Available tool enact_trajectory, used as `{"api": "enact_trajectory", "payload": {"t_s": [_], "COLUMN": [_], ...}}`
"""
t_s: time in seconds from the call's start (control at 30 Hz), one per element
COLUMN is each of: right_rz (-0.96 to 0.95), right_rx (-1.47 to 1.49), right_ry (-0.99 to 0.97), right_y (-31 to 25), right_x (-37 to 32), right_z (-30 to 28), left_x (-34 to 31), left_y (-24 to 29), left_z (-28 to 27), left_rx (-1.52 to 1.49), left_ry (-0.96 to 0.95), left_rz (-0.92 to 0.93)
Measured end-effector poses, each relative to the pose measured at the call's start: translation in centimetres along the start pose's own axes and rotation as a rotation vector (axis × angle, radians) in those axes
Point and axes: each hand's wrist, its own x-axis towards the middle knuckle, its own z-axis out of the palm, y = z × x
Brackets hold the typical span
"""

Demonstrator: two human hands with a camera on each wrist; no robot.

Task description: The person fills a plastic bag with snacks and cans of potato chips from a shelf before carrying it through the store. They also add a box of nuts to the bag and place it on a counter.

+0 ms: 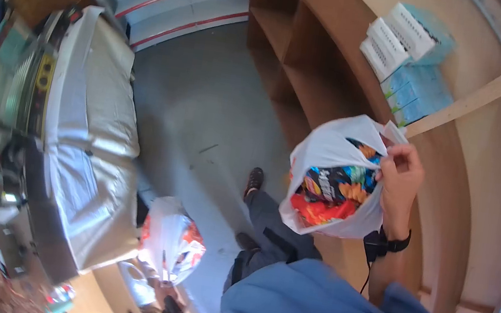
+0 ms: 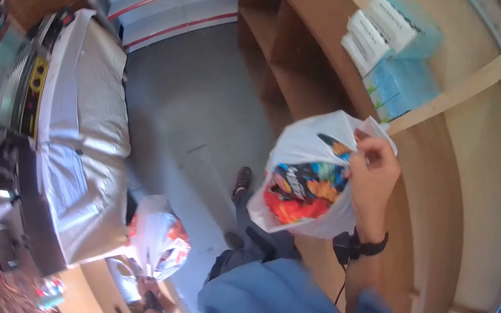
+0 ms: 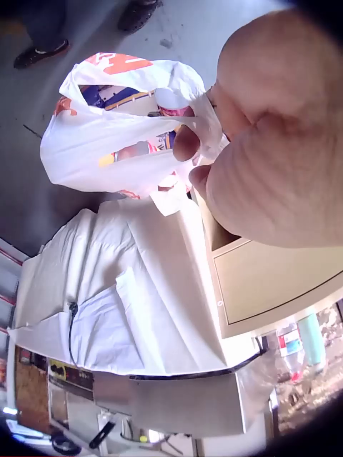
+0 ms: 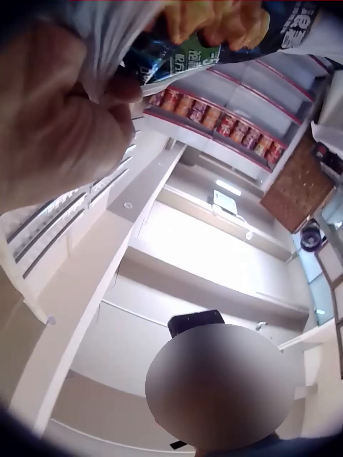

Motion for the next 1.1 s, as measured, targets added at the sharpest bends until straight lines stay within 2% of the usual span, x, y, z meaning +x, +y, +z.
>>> {"api": "enact_trajectory", "payload": {"t_s": [0.03, 0.1, 0.13, 0.17, 0.2, 0.23, 0.33, 0.43, 0.57, 0.63, 0.77, 0.9, 0.93, 1.03, 1.07, 1.1], "right_rz": [0.029, 0.038, 0.056, 0.067, 0.095, 0.123, 0.103, 0.095, 0.042, 0.059, -0.17, -0.308, -0.426, -0.732, -0.788, -0.835], "right_rx": [0.019, 0.182, 0.234, 0.26, 0.316, 0.375, 0.428, 0.4, 0.302, 0.273, 0.133, -0.086, -0.229, -0.545, -0.66, -0.695], "right_ry": [0.026, -0.05, -0.127, -0.131, -0.201, -0.27, -0.341, -0.417, -0.524, -0.556, -0.585, -0.662, -0.723, -0.962, -1.115, -1.196], "right_y": [-0.6, -1.3, -1.0, -1.1, -1.4, -1.8, -1.6, -0.3, 1.1, 1.5, 1.7, 4.4, 5.7, 7.9, 8.1, 8.9], "right_x": [1.0, 3.7, 5.3, 6.9, 8.1, 9.5, 14.6, 17.7, 22.4, 24.4, 30.4, 36.7, 38.4, 42.5, 43.9, 45.0], "right_z": [1.8, 5.2, 6.7, 8.3, 10.0, 11.5, 15.2, 19.5, 25.0, 27.8, 35.9, 45.5, 47.9, 54.7, 56.7, 58.8], "left_x": [-0.6, -3.8, -4.4, -2.4, -1.6, -2.7, -3.3, -5.4, -3.3, -4.7, -6.0, -2.6, -0.6, 4.6, 7.3, 12.3], "left_y": [1.4, 4.3, 4.6, 2.8, 4.3, 3.2, 2.6, 2.4, 1.6, 0.7, 0.4, -0.9, -0.6, 4.7, 2.7, 5.0], "left_z": [2.6, 5.3, 6.2, 7.5, 8.1, 8.3, 11.5, 8.9, 17.3, 18.6, 21.4, 31.1, 34.6, 40.5, 42.3, 44.8], "left_rx": [-0.203, -0.076, 0.026, -0.241, -0.242, -0.204, -0.081, 0.043, 0.104, 0.135, 0.148, 0.124, 0.078, 1.016, 0.978, 0.381], "left_ry": [0.116, -0.059, -0.126, -0.137, -0.127, -0.111, -0.075, -0.004, 0.041, 0.078, 0.096, 0.114, 0.111, -0.152, -0.145, 0.194], "left_rz": [-0.176, -0.49, -0.498, -0.536, -0.513, -0.473, -0.357, -0.326, -0.302, -0.311, -0.357, -0.393, -0.406, -0.093, -0.105, -0.215]}}
